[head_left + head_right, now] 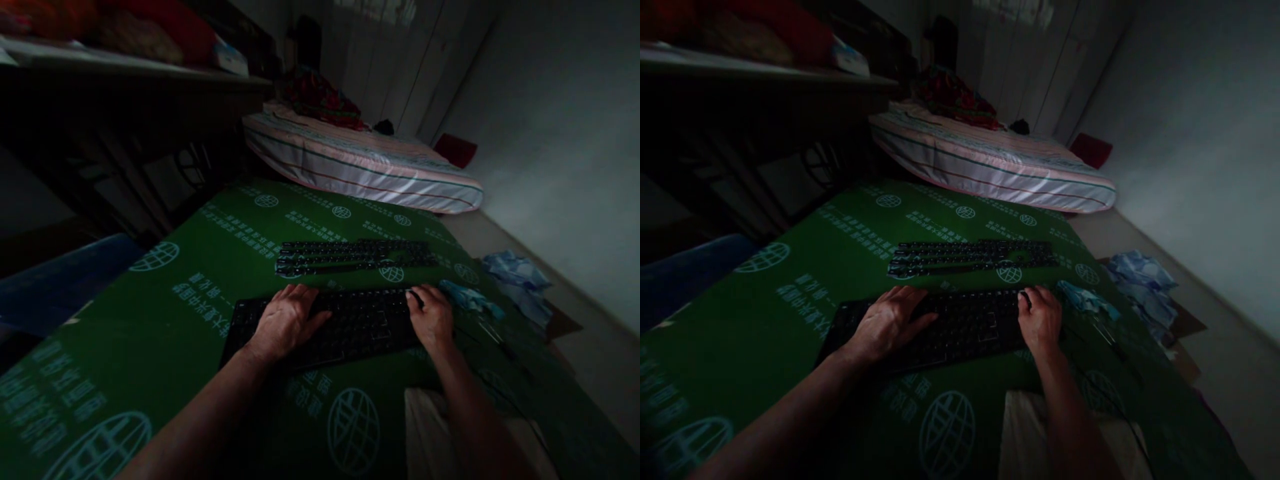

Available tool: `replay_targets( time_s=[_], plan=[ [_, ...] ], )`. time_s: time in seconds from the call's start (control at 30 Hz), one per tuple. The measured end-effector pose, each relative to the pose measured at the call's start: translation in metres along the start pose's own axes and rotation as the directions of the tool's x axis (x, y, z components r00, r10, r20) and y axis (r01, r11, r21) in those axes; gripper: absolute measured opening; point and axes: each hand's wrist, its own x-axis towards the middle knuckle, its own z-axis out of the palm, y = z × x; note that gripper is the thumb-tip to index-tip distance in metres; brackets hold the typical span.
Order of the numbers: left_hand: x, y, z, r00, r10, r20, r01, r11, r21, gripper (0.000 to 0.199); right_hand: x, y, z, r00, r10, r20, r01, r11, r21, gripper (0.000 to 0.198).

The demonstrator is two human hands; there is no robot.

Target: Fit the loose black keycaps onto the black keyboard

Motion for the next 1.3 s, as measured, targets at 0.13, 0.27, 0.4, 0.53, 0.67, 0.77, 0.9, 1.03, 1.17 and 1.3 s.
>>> replay_targets(
  time_s=[0.13,0.27,0.4,0.53,0.67,0.77,0.9,1.03,1.17,1.3],
  plan=[
    [0.001,-0.003,0.002,0.999,0.025,-0.033,-0.026,1.0,-0.006,0.04,-0.001,0.002,0.003,0.999,0.03,-0.011,-0.031,0.996,-0.079,0.029],
    [0.003,-0.004,0.001,0.999,0.025,-0.042,-0.025,1.0,0.014,0.04,-0.001,0.0,0.004,0.998,0.05,-0.025,-0.052,0.994,-0.097,0.029],
    [0.005,-0.003,-0.002,0.999,0.012,-0.035,-0.012,1.0,0.022,0.042,0.0,-0.005,0.001,0.995,0.096,0.024,-0.092,0.987,-0.131,0.03],
    [0.007,-0.002,-0.003,1.0,-0.003,-0.031,0.005,0.999,0.045,0.041,0.002,-0.01,-0.002,0.99,0.123,0.063,-0.112,0.982,-0.155,0.029],
    [0.006,-0.004,0.0,0.998,0.01,-0.057,-0.006,0.997,0.076,0.041,0.002,-0.013,-0.003,0.989,0.129,0.066,-0.118,0.981,-0.157,0.029],
    [0.005,-0.006,0.002,0.998,0.003,-0.055,0.001,0.997,0.072,0.041,0.002,-0.014,-0.004,0.985,0.144,0.091,-0.127,0.977,-0.174,0.029],
    [0.007,-0.009,0.005,0.999,-0.029,-0.039,0.03,0.999,0.032,0.043,0.006,-0.018,-0.007,0.957,0.22,0.188,-0.181,0.961,-0.208,0.029],
    [0.006,-0.012,0.004,0.997,-0.072,-0.03,0.073,0.997,0.001,0.045,0.008,-0.026,-0.014,0.907,0.303,0.291,-0.239,0.942,-0.235,0.032],
    [0.001,-0.014,0.0,0.996,-0.075,-0.038,0.075,0.997,0.001,0.045,0.007,-0.035,-0.021,0.887,0.327,0.327,-0.252,0.935,-0.251,0.034],
    [-0.001,-0.015,-0.002,0.996,-0.087,-0.03,0.087,0.996,0.002,0.048,0.007,-0.042,-0.023,0.877,0.336,0.343,-0.253,0.93,-0.265,0.035]
  ],
)
